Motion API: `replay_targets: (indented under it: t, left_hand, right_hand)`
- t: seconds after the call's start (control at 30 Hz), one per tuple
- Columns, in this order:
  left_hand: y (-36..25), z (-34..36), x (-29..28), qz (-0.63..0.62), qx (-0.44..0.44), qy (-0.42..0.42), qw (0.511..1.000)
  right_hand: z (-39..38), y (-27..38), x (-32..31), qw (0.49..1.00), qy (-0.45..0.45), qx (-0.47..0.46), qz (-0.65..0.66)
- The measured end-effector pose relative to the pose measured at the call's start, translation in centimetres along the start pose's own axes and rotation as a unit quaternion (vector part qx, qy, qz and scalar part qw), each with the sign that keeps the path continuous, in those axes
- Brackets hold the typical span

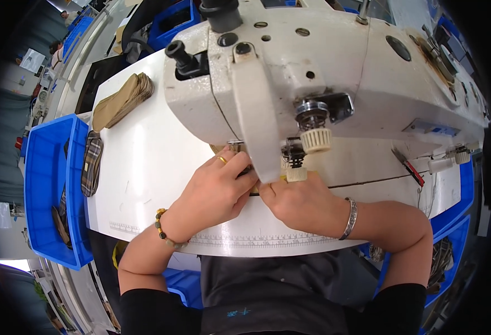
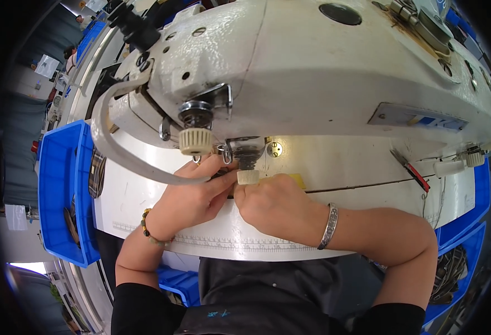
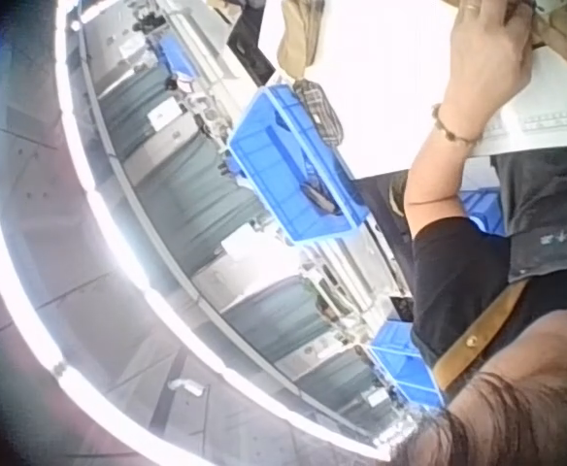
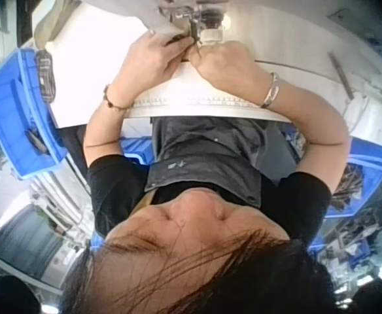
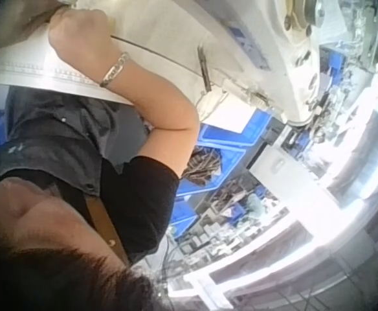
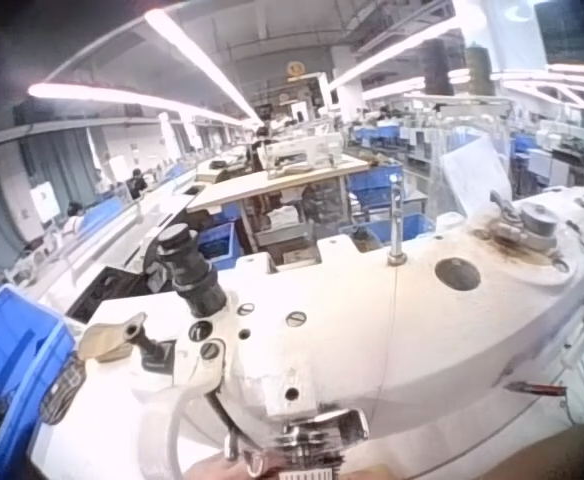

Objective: Sewing and assembling pieces of a shoe using an industrial sewing machine.

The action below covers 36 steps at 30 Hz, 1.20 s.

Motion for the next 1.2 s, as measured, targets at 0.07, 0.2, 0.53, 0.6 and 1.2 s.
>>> replay_targets:
  t: [0.07, 0.2, 0.53, 0.6, 1.2]
  left_hand:
    - [-0.2, 0.2, -0.2, 0.005, -0.003, -0.005, 1.0]
    - [0.2, 0.9, -0.4, 0.026, 0.002, -0.036, 0.999]
    - [1.4, 1.4, 0.0, 0.081, -0.051, -0.022, 0.995]
    - [1.8, 1.3, 0.1, 0.077, -0.056, 0.006, 0.995]
    - [4.1, 1.3, 0.7, -0.048, -0.054, -0.014, 0.997]
  right_hand:
    - [0.0, 0.0, 0.1, 1.0, 0.0, 0.0, 0.003]
    - [0.1, -0.6, 0.4, 0.996, 0.013, 0.014, -0.087]
    - [0.5, -2.3, 0.7, 0.999, 0.001, 0.024, 0.022]
    - [0.4, -2.3, 0.5, 1.0, -0.011, 0.02, 0.02]
    - [0.6, -2.1, 0.9, 0.999, 0.01, 0.019, -0.025]
Point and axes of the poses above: each hand's wrist, its own z-axis towards the middle knuckle, its own x-axis out of the palm, y = z × x, the point moved 6 cm from there along z, towards the middle knuckle, and after that the axes turned 12 degrees about y, right-handed, at the moved point
